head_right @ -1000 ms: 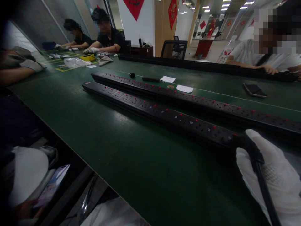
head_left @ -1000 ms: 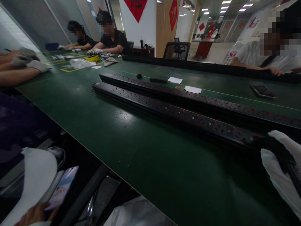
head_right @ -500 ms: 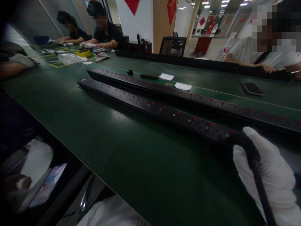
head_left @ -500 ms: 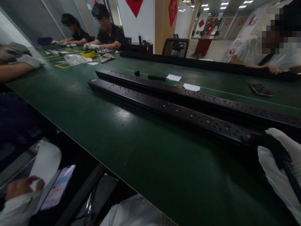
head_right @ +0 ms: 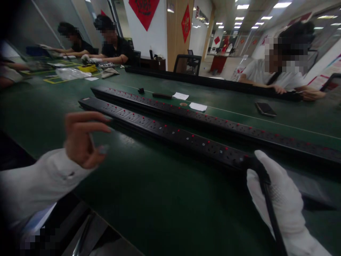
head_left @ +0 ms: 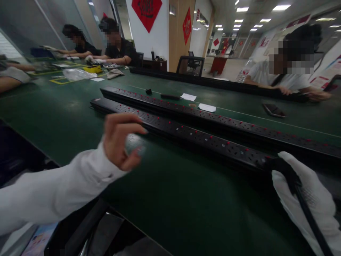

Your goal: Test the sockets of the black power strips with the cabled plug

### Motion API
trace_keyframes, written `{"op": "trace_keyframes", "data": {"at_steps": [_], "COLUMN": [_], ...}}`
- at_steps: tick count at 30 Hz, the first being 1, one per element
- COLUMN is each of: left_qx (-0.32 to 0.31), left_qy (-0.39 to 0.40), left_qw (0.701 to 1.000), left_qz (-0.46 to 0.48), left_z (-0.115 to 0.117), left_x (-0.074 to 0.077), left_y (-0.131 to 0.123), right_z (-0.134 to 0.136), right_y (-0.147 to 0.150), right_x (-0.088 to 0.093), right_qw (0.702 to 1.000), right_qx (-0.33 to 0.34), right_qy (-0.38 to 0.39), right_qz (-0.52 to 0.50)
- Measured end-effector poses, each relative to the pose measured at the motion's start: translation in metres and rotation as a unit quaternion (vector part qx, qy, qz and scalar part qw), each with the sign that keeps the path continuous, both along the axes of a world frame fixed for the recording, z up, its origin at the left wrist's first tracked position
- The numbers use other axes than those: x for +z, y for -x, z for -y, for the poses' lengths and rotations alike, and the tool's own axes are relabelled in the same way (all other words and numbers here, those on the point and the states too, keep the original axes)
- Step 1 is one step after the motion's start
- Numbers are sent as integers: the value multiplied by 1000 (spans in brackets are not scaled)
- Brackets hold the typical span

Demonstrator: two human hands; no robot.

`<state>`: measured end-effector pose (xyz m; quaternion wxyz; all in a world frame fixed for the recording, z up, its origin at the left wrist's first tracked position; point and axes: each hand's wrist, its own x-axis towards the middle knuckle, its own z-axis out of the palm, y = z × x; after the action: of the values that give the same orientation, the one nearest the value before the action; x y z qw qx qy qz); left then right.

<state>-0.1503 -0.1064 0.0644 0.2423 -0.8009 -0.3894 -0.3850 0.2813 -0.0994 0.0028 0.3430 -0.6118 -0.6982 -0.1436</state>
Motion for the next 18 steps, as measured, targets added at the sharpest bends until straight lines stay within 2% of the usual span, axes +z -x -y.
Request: {"op": "trace_keyframes", "data": {"at_steps": [2,4,6,8,10,12,15,18], "left_qx": [-138,-205,-220,-175,-142,-121,-106,-102], "left_qy": [78,90,98,124,155,178,135,100], "left_qw": [977,950,939,951,952,947,958,973], "left_qz": [-143,-219,-244,-224,-223,-239,-229,-181], "left_z": [-17,-31,-43,-54,-63,-69,-72,-70], "left_x": [-2,-6,-13,-24,-38,-53,-72,-83], "left_y": [-54,-111,-160,-194,-211,-218,-220,-221], "right_z": [-1,0,0,1,1,1,0,3], "right_y": [-1,-1,0,1,2,0,-4,-6], "right_x": [1,2,3,5,6,5,0,-6], "right_qw": [1000,1000,999,999,999,999,998,999], "right_qx": [15,21,24,23,31,43,47,36], "right_qy": [5,10,17,23,26,28,29,20], "right_qz": [-2,10,17,11,3,-2,1,9]}}
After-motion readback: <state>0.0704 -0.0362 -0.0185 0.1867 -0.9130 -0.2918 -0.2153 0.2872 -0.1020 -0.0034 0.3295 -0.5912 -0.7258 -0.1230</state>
